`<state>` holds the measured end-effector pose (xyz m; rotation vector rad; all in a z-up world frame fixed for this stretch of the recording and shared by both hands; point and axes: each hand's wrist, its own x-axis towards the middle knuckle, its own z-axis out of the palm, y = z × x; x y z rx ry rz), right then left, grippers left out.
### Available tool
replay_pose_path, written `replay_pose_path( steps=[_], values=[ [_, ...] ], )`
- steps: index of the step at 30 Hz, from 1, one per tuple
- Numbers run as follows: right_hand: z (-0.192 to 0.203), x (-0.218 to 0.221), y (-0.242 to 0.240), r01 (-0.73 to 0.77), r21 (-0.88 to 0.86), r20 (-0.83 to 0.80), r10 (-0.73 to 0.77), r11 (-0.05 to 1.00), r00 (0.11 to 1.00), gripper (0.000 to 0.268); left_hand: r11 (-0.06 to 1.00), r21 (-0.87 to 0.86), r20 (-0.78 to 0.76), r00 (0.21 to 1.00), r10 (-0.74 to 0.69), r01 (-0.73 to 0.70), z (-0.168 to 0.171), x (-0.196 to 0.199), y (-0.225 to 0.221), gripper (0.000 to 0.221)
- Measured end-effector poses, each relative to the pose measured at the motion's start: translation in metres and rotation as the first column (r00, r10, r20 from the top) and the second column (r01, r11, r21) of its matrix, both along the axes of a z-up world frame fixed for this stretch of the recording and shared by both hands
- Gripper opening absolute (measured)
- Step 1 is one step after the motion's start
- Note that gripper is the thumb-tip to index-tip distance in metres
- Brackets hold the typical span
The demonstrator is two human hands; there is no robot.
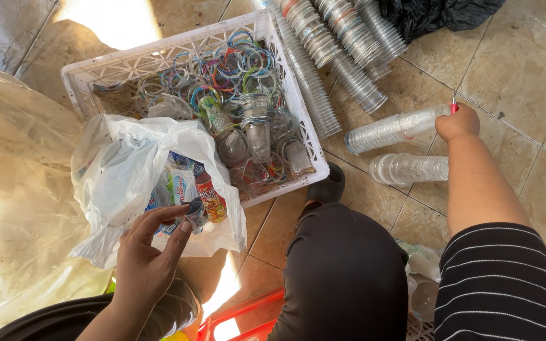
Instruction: The person sits on the floor and uses red scissors to cut the bottoms off clear plastic cups. They retrieve cups from a large white bag and a white crate, cut them, and place the modified pieces into the crate.
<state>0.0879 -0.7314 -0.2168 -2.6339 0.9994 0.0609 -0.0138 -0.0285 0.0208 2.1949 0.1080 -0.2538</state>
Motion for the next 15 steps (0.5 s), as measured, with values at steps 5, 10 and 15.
replay_pose_path(
  steps=[5, 10, 15],
  values=[
    [-0.005, 0.000, -0.006, -0.001, -0.042, 0.001, 0.001, 0.999, 1.000, 0.038, 0.999, -0.051, -0.008, 1.000, -0.017, 0.017, 0.006, 0.003, -0.003, 0.026],
    [0.031, -0.002, 0.036, -0.063, 0.046, 0.060, 0.060, 0.997, 0.996, 0.046, 0.999, -0.043, -0.023, 1.000, -0.020, 0.019, 0.004, 0.003, -0.003, 0.025],
    [0.072, -0.003, 0.101, -0.107, 0.195, 0.042, 0.101, 0.975, 0.994, 0.053, 0.999, -0.029, 0.016, 1.000, -0.026, 0.026, -0.001, 0.001, -0.002, 0.024]
  ],
)
